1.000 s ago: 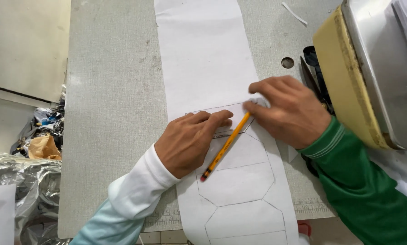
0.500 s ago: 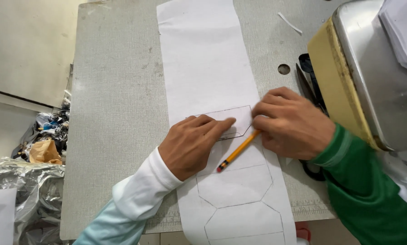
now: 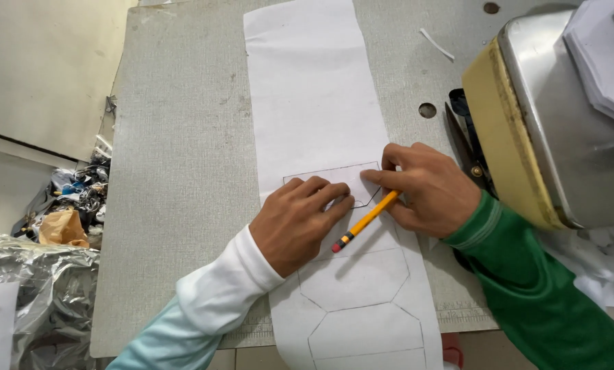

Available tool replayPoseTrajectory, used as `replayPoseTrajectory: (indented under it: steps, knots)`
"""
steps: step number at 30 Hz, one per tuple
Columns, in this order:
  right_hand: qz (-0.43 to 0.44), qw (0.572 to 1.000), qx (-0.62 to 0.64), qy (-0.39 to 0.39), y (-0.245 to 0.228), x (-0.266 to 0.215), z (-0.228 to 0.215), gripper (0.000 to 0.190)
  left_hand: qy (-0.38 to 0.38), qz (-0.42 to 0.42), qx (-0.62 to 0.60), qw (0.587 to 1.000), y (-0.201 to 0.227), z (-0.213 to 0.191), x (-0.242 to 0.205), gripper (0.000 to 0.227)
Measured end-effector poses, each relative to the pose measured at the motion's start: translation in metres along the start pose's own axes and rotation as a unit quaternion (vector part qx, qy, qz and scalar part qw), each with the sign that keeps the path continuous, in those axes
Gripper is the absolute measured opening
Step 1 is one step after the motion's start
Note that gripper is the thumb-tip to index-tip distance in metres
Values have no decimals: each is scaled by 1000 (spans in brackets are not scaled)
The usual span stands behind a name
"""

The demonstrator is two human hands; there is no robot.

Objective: The person traces the outline of a paper pattern onto a piece of white fabric using a yellow pencil. They hold the pattern steady with one hand while drawing the lines with the other, repeating the process for multiple sections of the pattern.

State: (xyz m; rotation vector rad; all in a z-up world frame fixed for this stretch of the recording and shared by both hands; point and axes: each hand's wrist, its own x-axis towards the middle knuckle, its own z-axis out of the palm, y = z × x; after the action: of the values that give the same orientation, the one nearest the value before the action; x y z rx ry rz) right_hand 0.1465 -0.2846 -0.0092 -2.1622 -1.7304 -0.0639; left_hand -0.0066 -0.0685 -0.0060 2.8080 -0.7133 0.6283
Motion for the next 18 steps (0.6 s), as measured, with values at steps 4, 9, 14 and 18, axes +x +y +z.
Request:
replayPoseTrajectory:
  steps: [4,9,14,18]
  knots:
    - [22,999,26,23,-6,5,5,31,-87,-50,-13,995,11,7,-2,24]
    - [2,1000,6,27,0,7,9,32,-138,-120,0,983,33,1,5,39]
    - [16,1000,12,-5,3,9,5,32,-126,-210,4,969,61,-8,17,65]
    - [21,999,25,-20,3,10,0,31,-124,-254,-2,959,71,-9,22,78]
